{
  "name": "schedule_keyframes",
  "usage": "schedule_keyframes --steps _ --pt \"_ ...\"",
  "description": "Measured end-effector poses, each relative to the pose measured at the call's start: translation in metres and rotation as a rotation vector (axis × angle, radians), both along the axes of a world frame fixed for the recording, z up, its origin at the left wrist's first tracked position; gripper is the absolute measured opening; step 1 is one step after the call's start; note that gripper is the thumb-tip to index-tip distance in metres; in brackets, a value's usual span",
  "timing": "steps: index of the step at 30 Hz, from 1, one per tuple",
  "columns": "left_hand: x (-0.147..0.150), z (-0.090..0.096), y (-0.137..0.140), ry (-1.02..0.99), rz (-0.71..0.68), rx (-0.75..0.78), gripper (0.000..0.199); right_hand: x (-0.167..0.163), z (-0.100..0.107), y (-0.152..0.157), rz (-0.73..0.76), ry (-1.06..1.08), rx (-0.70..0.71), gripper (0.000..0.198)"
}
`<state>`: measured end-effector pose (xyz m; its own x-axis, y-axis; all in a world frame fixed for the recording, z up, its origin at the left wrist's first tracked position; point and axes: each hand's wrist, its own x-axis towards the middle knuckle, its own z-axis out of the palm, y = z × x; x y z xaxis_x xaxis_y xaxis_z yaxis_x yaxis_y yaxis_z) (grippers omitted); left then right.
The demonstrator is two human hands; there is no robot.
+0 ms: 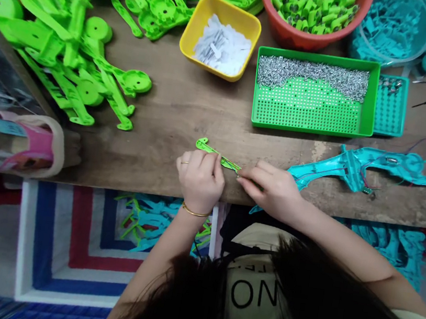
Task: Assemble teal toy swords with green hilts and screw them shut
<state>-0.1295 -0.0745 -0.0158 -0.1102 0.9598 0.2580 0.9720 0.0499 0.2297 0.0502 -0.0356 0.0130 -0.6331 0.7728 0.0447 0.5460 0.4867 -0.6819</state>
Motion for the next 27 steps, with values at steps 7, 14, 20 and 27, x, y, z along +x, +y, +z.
schedule_keyframes --steps 7,14,20,27 --pt "0.004 0.003 -0.011 0.265 -0.199 -0.105 0.034 0.003 -0.013 -0.007 0.089 0.001 0.131 0.03" --pt "-0.032 0.006 -0.011 0.103 -0.392 -0.096 0.034 0.007 -0.006 0.007 0.141 0.026 -0.207 0.027" --pt "-0.018 0.005 -0.01 -0.182 -0.404 0.056 0.037 0.009 0.015 0.027 0.109 0.041 -0.406 0.02" --pt "0.004 -0.013 -0.017 -0.308 -0.39 0.081 0.03 0.003 0.01 0.029 -0.084 0.111 -0.689 0.013"
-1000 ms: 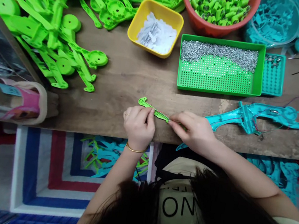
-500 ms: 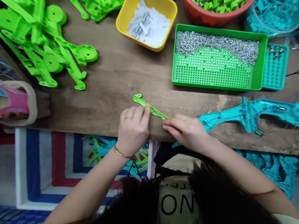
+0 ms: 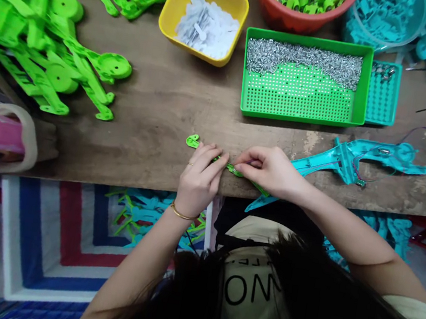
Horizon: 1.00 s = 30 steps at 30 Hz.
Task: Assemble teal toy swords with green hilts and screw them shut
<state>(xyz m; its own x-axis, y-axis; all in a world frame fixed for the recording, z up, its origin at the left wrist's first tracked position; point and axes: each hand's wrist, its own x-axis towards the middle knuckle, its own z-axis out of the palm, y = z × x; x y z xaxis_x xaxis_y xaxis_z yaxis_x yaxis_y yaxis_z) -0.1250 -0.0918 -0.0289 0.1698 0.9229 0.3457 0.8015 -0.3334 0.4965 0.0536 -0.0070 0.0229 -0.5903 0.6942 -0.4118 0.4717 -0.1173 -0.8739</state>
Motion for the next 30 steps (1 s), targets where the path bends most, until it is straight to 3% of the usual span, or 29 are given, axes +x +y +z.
schedule_keyframes --steps 3,11,21,30 --pt "-0.002 -0.001 0.0 0.003 0.005 -0.007 0.028 -0.003 0.004 0.0 0.07 -0.077 0.03 0.013" --pt "-0.003 0.005 0.005 -0.063 0.009 -0.072 0.021 -0.006 0.007 0.004 0.391 -0.415 0.345 0.02" --pt "-0.002 0.007 0.012 -0.198 0.085 -0.124 0.013 -0.013 0.012 0.018 0.488 -0.463 0.233 0.017" --pt "0.001 0.006 0.011 -0.214 0.088 -0.092 0.014 -0.018 0.018 0.018 0.564 -0.576 0.339 0.022"
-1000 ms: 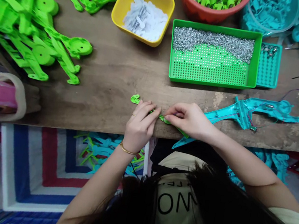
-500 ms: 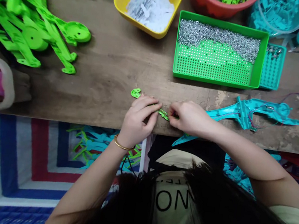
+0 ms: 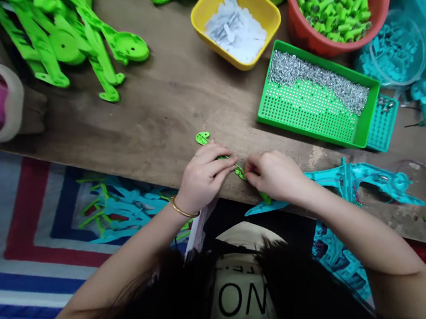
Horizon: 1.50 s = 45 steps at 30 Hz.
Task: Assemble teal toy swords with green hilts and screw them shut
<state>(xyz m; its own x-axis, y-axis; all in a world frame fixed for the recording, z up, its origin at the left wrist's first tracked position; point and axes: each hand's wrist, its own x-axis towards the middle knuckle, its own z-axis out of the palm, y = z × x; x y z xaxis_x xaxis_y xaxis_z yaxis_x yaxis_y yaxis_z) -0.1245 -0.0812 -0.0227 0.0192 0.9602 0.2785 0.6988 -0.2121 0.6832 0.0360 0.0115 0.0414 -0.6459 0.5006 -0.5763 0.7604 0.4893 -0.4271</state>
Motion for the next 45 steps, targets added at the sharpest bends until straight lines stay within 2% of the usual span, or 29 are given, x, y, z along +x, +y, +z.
schedule_keyframes --steps 6,15,20,26,29,34,37,41,43,45 --pt "0.0 -0.001 0.0 0.004 -0.023 0.055 0.013 -0.002 0.003 -0.002 0.001 -0.072 0.048 0.023" --pt "0.0 -0.002 0.001 -0.004 -0.016 0.057 0.014 -0.007 -0.001 0.003 0.011 -0.064 -0.021 0.018" --pt "0.0 -0.004 0.0 -0.013 -0.012 0.035 0.014 -0.009 -0.003 -0.001 -0.039 -0.123 0.042 0.021" --pt "-0.001 -0.007 -0.001 -0.014 -0.019 0.043 0.014 0.006 -0.004 0.006 -0.061 0.093 -0.277 0.015" --pt "-0.002 -0.007 -0.001 0.003 -0.028 0.056 0.015 0.006 -0.008 0.005 -0.108 0.039 -0.203 0.023" --pt "-0.004 -0.007 -0.002 0.022 -0.033 0.059 0.017 0.0 -0.011 0.002 -0.135 -0.003 -0.123 0.02" --pt "-0.004 -0.007 -0.001 0.032 -0.032 0.06 0.016 0.007 -0.003 -0.001 -0.1 0.047 -0.082 0.021" --pt "-0.003 -0.008 0.0 0.041 -0.028 0.103 0.015 0.025 0.007 -0.015 -0.091 0.118 0.095 0.02" --pt "-0.002 -0.008 0.0 0.047 -0.026 0.122 0.015 0.032 0.006 -0.025 -0.071 0.126 0.169 0.025" --pt "-0.003 -0.009 0.0 0.048 -0.029 0.123 0.015 0.038 0.002 -0.035 0.013 0.129 0.21 0.028"
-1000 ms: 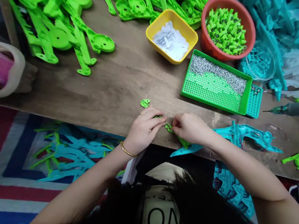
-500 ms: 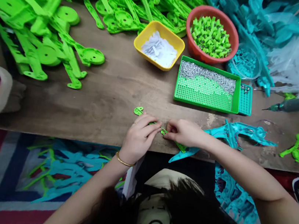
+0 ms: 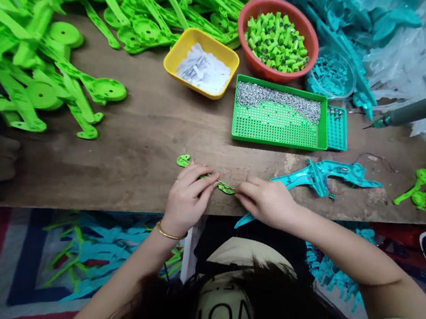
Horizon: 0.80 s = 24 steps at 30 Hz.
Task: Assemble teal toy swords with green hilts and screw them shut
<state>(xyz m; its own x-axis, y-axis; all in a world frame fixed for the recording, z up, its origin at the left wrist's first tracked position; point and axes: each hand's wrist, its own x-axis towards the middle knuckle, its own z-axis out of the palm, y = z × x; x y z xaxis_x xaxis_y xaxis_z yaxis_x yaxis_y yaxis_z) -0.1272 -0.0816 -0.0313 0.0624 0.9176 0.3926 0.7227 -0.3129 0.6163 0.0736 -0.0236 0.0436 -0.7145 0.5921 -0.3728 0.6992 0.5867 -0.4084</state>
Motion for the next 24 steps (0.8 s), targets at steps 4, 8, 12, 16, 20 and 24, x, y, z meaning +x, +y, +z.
schedule_keyframes --steps 4,8,12,16,20,24 --pt "-0.003 -0.001 0.0 0.038 -0.024 0.016 0.019 0.009 -0.011 -0.015 0.186 0.001 0.157 0.029" --pt "0.003 0.003 -0.007 0.169 -0.036 0.064 0.028 0.017 -0.017 -0.023 0.239 0.021 0.254 0.027" --pt "0.025 0.007 -0.022 0.217 -0.187 0.109 0.037 0.02 -0.019 -0.023 0.175 0.055 0.232 0.028" --pt "0.04 0.002 -0.029 0.163 -0.194 0.109 0.035 0.024 -0.018 -0.016 0.06 0.087 0.115 0.035" --pt "0.041 -0.002 -0.028 0.154 -0.18 0.09 0.036 0.027 -0.02 -0.012 0.019 0.136 0.104 0.037" --pt "0.038 -0.001 -0.027 0.141 -0.191 0.079 0.041 0.028 -0.022 -0.012 0.071 0.148 0.14 0.036"
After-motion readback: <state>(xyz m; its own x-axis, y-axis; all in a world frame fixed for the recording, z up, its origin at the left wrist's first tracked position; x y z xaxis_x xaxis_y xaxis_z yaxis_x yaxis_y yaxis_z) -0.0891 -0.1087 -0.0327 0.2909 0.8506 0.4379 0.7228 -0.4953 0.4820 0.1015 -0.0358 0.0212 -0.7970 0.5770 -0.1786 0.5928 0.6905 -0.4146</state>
